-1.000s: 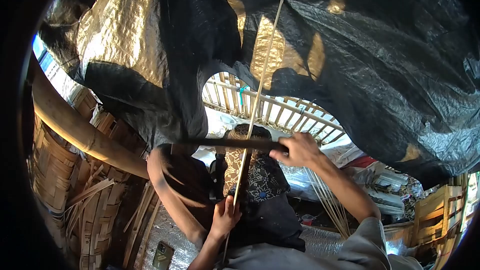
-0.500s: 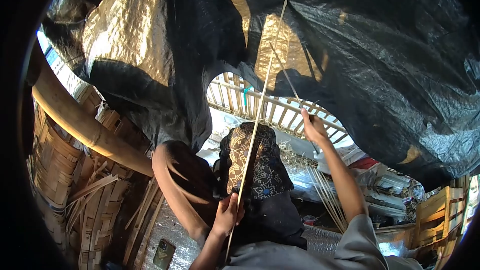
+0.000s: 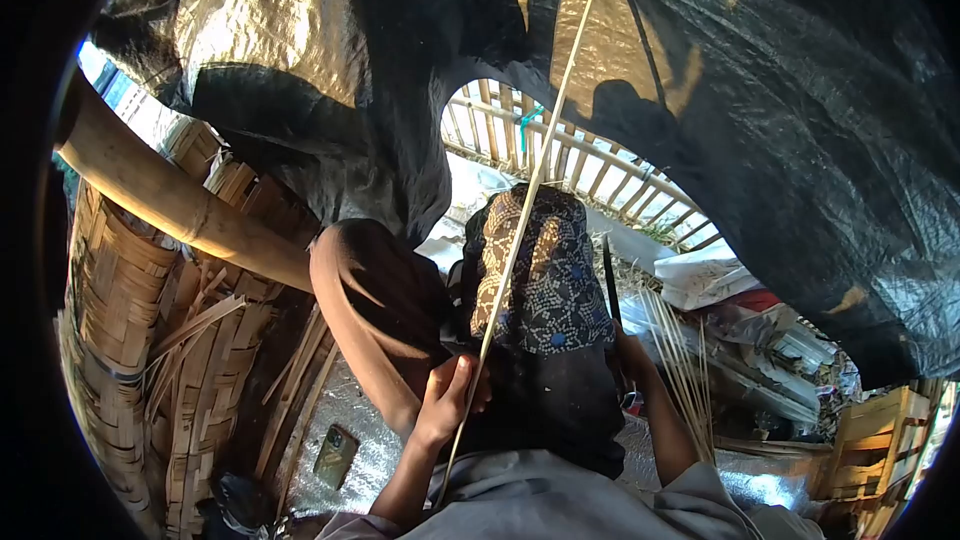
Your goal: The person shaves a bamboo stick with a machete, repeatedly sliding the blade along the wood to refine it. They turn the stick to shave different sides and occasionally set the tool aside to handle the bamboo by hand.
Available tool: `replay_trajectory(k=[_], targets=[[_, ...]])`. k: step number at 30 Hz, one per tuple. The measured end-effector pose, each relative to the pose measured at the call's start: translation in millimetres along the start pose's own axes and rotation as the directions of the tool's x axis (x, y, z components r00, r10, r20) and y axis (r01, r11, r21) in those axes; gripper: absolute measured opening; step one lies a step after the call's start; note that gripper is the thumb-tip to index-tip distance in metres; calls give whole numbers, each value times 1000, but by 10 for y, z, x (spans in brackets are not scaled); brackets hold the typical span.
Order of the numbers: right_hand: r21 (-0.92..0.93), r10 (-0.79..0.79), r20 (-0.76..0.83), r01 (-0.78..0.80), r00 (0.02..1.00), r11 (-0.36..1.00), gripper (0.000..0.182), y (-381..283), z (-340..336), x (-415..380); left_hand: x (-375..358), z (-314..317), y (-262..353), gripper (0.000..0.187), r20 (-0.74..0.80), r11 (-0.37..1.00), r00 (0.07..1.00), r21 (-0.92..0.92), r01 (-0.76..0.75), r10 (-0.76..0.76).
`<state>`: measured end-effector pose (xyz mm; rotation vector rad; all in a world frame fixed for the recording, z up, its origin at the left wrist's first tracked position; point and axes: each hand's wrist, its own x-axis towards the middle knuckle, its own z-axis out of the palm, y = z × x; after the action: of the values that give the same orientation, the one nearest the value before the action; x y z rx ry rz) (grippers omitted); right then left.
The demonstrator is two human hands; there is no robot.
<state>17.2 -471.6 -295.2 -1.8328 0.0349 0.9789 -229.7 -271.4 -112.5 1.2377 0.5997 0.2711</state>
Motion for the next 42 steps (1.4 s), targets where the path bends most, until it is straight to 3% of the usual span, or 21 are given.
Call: replay_trajectory(k=[1,2,3,5,6,7,8,9,10,12,15,21,23,26,28,31,32,35,37,40,42], targets=[[-308,-268,74,277,961,910,33,148,-41,-7,7,6,34,42,1,1000,1000,14,-19,19],[-549,-481,225,518,847,656,35,286,-87,-2,22,4,64,38,-3,1000,1000,18,2,-2],[-542,-478,233,521,847,659,35,417,-143,51,53,12,98,38,-12,1000,1000,24,6,-6],[-553,-484,312,571,817,607,64,658,-212,177,126,50,168,41,-46,981,993,166,-100,110],[-414,-421,209,470,883,780,43,687,-180,191,158,75,234,37,-70,981,990,157,-109,121],[-405,-420,216,472,881,783,43,636,-129,136,203,90,283,37,-77,980,990,167,-105,119],[-244,-371,116,388,921,889,34,593,-93,62,247,107,325,36,-70,977,987,166,-133,146],[-64,-299,28,300,954,952,38,489,-47,-44,282,126,356,35,-61,973,983,166,-163,175],[-55,-299,34,301,954,952,38,333,9,-166,306,145,371,35,-47,966,977,169,-198,209],[263,-107,-22,109,994,959,55,22,68,-417,313,186,377,33,-50,948,968,223,-229,245],[209,23,-35,-15,999,978,54,-132,-36,-515,267,222,423,30,-65,927,959,281,-248,276],[189,-54,-116,75,992,979,51,-357,-121,-717,229,258,512,29,-79,891,950,379,-250,301],[100,-113,-213,137,970,985,51,-398,-153,-775,193,270,546,29,-79,872,943,412,-264,323],[187,-69,-202,108,977,976,48,-590,-176,-1038,176,257,669,29,-108,840,928,473,-267,356],[262,-71,-169,114,983,958,44,-583,-178,-1026,227,174,719,25,-85,734,895,608,-302,439],[258,-134,-174,177,975,950,43,-639,-172,-1035,339,26,804,21,-57,710,894,631,-313,445],[251,-133,-218,187,967,950,46,-710,-156,-1080,389,-29,821,19,-10,603,858,716,-352,513],[205,-226,-217,271,950,940,45,-729,-172,-1030,569,-173,785,20,45,452,800,805,-384,599],[208,-261,-252,315,932,926,44,-763,-150,-995,587,-114,879,21,1,517,828,781,-350,560],[237,-264,-218,313,940,920,42,-887,-131,-1094,796,-160,814,23,28,332,792,899,-287,611],[223,-290,-233,341,928,913,40,-1013,-90,-1135,892,-232,863,25,57,363,762,854,-372,646]])
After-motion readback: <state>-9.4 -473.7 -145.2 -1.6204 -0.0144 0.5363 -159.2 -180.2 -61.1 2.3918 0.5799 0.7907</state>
